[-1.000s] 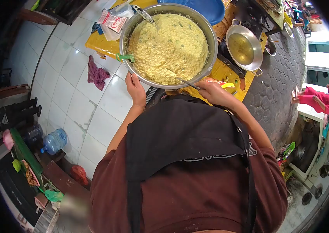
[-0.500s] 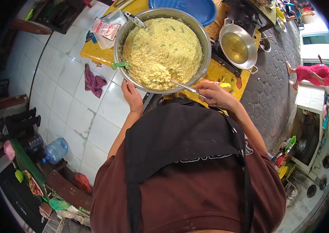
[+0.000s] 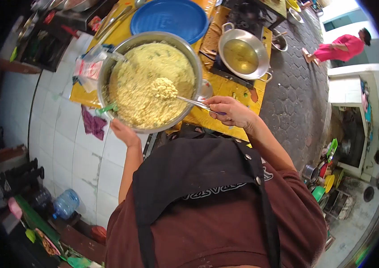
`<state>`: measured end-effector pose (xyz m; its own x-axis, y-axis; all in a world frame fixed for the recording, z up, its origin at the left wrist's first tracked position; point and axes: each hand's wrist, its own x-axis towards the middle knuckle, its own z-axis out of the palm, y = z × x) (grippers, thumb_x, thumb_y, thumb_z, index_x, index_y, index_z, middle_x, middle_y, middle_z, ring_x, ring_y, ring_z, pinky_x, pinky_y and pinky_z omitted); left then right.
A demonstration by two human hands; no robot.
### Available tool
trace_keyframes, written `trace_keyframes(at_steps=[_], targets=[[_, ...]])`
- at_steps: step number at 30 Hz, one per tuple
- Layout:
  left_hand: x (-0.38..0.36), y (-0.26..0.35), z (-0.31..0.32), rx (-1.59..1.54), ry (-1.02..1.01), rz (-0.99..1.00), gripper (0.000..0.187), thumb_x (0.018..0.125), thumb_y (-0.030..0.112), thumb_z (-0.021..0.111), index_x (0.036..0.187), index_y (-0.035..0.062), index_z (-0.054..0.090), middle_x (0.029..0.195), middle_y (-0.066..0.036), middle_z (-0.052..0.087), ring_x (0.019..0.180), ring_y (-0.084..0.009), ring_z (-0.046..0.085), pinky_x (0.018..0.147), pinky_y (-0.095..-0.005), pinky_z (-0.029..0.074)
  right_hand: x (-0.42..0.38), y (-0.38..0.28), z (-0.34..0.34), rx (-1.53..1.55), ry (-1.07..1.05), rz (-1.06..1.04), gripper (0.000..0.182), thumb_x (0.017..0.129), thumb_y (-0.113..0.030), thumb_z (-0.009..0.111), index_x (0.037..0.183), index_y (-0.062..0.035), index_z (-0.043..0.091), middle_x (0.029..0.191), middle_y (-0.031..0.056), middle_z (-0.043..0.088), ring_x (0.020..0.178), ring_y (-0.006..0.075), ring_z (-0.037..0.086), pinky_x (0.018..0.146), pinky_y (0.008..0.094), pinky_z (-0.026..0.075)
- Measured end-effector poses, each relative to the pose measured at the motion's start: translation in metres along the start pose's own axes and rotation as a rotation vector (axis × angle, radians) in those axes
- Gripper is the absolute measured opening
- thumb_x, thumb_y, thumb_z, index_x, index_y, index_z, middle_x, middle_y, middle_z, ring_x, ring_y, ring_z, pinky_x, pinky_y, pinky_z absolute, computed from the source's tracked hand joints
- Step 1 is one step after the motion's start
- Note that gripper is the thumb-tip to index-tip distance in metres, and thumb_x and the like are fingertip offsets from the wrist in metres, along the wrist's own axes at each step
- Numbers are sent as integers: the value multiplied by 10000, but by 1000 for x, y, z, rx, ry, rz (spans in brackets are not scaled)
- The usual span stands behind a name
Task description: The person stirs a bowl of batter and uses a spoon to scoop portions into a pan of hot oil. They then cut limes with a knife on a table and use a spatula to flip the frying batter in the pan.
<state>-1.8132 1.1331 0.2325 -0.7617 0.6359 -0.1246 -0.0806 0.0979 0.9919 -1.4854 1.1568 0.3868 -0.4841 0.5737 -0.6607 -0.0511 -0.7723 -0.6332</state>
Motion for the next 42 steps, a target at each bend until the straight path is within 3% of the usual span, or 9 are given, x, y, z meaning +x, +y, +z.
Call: trace_keyframes(at_steps=[5, 13, 16, 18, 19, 21, 22, 26, 42], targets=[[4, -7, 5, 66, 93, 39, 354, 921, 297, 362, 991, -42, 441, 914, -105, 463, 819, -186, 407, 768, -303, 355, -28, -13, -57, 86, 37, -144, 275, 849, -92, 443, 1103, 8, 478, 710, 29, 484, 411, 15, 304, 310, 143, 232], [0, -2, 10, 195, 144, 60, 400, 912, 317, 383, 1046, -57, 429, 963, -115, 461, 838, -193, 407, 789, -308, 352, -9, 10, -205, 170, 410, -355, 270, 862, -93, 433, 1115, -7, 475, 674, -7, 466, 395, 19, 280, 316, 162, 218], [-2, 1, 9, 151, 138, -7, 435, 910, 338, 382, 1088, -57, 423, 1021, -118, 459, 899, -200, 418, 831, -308, 345, 49, 51, -283, 100, 569, -344, 260, 845, -121, 459, 1077, -12, 499, 682, 51, 523, 422, 100, 422, 366, 228, 341], [0, -3, 8, 158, 149, -2, 437, 910, 340, 383, 1093, -55, 423, 1030, -117, 458, 907, -200, 419, 836, -309, 345, 107, 89, -340, -461, 1024, -345, 209, 843, -118, 457, 1010, -9, 520, 668, 50, 513, 418, 136, 468, 359, 284, 377], [1, -6, 5, 162, 158, -6, 439, 910, 342, 383, 1099, -53, 422, 1038, -116, 457, 915, -200, 420, 842, -309, 344, 124, 102, -356, -456, 1016, -346, 209, 843, -118, 457, 1010, -9, 520, 668, 50, 513, 418, 136, 468, 359, 284, 377], [9, -19, -6, 201, 154, 44, 440, 910, 343, 383, 1109, -47, 423, 1059, -113, 457, 929, -200, 420, 852, -302, 341, 149, 120, -374, -1181, 1358, -644, 209, 826, -108, 450, 995, -18, 533, 673, 122, 534, 600, 297, 577, 510, 418, 458], [9, -19, -5, 211, 162, 37, 442, 910, 343, 383, 1116, -46, 424, 1071, -114, 456, 938, -202, 421, 858, -301, 338, 148, 113, -364, -1101, 1297, -363, 257, 786, -63, 430, 1030, -25, 501, 895, 202, 556, 827, 371, 567, 692, 428, 467], [1, -9, 3, 227, 185, 24, 455, 912, 346, 378, 1132, -50, 425, 1105, -120, 456, 962, -208, 425, 873, -301, 331, 153, 113, -345, -1165, 1272, -59, 392, 801, -24, 402, 1187, -88, 380, 1036, 171, 440, 793, 356, 574, 650, 453, 473], [-7, 3, 13, 367, 235, 15, 471, 920, 362, 350, 1146, -45, 417, 1090, -132, 469, 956, -209, 444, 863, -300, 345, 152, 134, -336, -1266, 1355, -108, 554, 742, -22, 498, 1265, -124, 348, 946, 143, 422, 672, 328, 579, 547, 405, 496]])
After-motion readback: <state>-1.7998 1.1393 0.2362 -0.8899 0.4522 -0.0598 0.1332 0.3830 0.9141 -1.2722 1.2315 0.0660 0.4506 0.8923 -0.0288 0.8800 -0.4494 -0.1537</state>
